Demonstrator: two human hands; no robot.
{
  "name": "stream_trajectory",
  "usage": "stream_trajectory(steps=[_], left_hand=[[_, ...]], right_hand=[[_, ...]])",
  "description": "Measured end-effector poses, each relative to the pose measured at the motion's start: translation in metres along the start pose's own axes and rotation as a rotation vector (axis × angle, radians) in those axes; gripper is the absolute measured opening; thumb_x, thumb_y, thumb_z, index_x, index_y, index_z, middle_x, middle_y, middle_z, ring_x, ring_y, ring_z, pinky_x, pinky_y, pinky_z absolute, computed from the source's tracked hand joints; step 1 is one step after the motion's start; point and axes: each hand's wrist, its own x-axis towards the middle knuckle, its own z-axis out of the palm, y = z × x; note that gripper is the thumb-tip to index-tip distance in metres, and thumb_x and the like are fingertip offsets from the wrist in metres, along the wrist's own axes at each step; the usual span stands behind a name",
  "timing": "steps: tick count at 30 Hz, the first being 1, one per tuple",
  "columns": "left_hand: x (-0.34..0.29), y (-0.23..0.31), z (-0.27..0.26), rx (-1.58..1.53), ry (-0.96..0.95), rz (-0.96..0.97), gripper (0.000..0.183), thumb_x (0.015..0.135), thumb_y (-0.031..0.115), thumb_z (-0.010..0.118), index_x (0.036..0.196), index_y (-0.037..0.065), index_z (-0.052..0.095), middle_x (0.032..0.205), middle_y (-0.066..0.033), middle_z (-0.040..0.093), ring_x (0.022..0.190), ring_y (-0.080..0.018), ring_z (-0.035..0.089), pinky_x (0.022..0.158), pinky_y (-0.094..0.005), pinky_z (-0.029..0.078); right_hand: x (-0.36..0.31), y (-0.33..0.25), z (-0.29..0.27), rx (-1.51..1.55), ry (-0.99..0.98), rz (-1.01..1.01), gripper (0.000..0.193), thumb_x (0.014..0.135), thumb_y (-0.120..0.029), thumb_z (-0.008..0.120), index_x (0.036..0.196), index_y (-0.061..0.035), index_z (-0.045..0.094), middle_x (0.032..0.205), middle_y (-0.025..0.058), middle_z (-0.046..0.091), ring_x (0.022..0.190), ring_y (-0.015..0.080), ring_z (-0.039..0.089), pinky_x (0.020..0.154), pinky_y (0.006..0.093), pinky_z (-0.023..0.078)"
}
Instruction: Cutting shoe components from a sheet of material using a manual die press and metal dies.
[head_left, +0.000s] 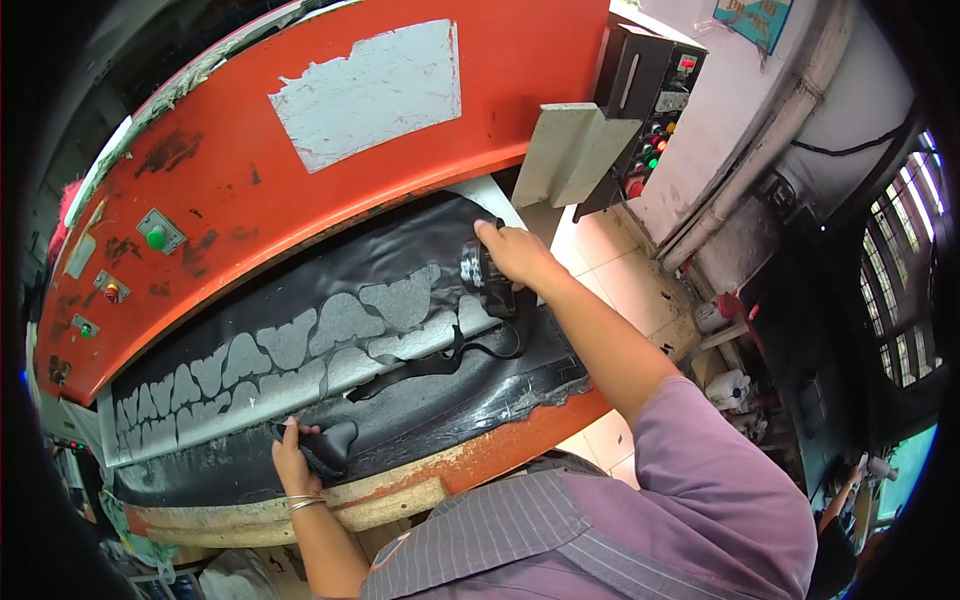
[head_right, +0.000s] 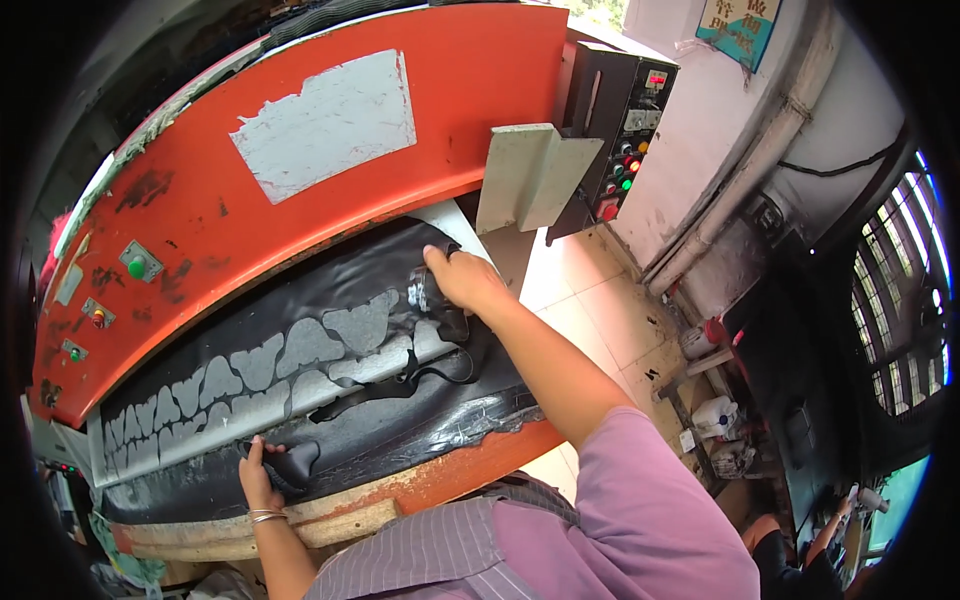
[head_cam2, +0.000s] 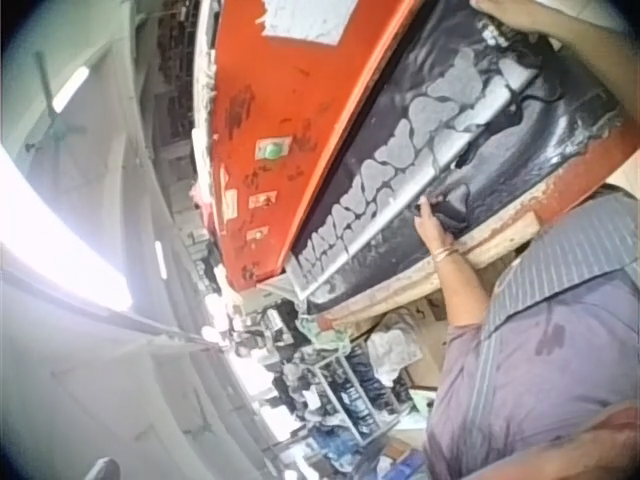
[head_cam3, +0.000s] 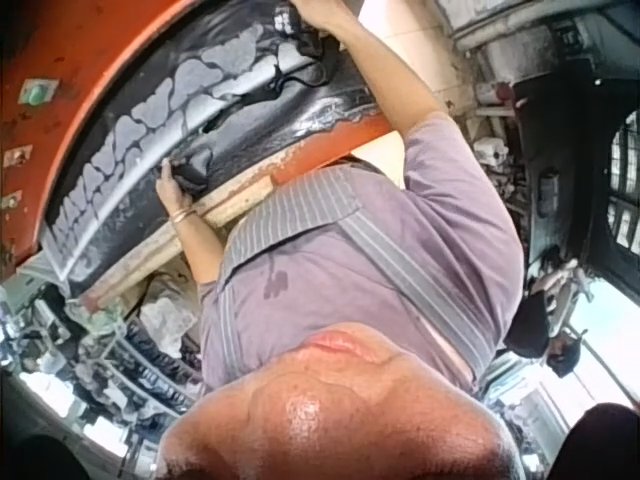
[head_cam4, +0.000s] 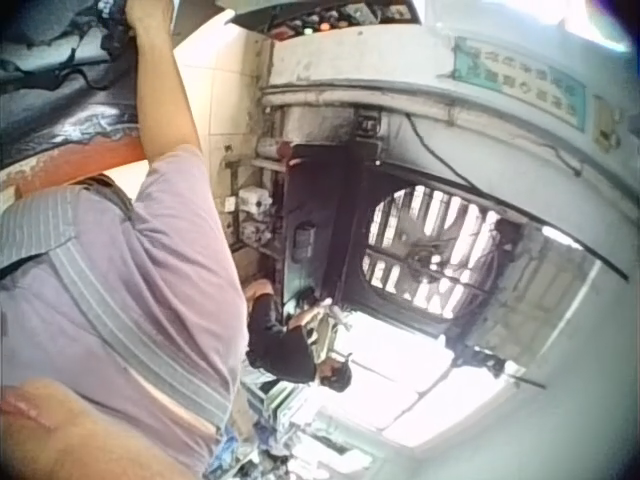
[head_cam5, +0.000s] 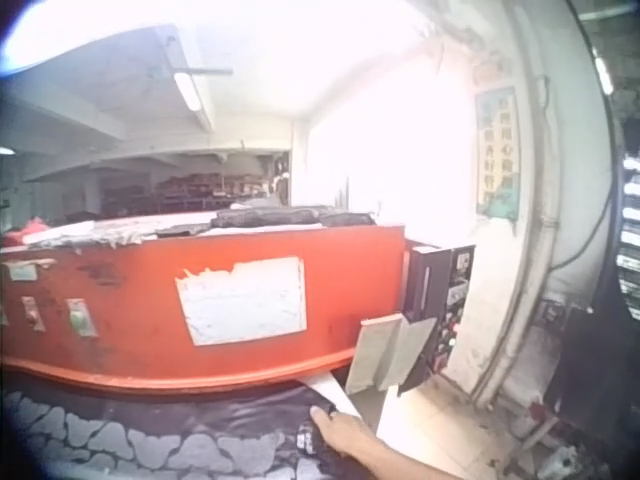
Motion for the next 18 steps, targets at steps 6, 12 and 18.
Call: stream_trajectory(steps=[6,12,18], left_hand=[[0.031,-0.012,-0.034,0.475,0.146,0.268,0.045,0.091,0.023,0.061,0.123,-0.005,0.048,0.105,-0.0151,0.058,0.098,-0.0238,0.057,0.086,-0.0352,0.045],[0.002,0.043,0.013,0.9,0.272,0.757,0.049,0.087,0.022,0.064,0.127,-0.003,0.049,0.124,-0.0192,0.053,0.116,-0.0307,0.051,0.1,-0.0384,0.038],[0.003,0.03,0.128,0.82,-0.383,0.75,0.03,0.082,0.018,0.067,0.106,0.001,0.062,0.105,-0.0142,0.062,0.101,-0.0295,0.059,0.091,-0.0361,0.044]], right_hand=[[0.035,0.022,0.022,-0.039,-0.011,0.135,0.067,0.093,-0.051,0.04,0.08,0.0089,0.065,0.063,0.017,0.065,0.056,0.0292,0.066,0.063,0.0373,0.055],[0.013,0.032,0.011,-0.441,0.271,-0.432,0.053,0.079,-0.02,0.067,0.129,-0.01,0.053,0.131,0.0208,0.05,0.122,0.0333,0.047,0.099,0.0406,0.041],[0.022,0.078,0.011,-0.363,0.203,-0.516,0.03,0.072,-0.025,0.077,0.088,-0.0031,0.065,0.111,0.0158,0.055,0.109,0.0341,0.051,0.092,0.0391,0.043]])
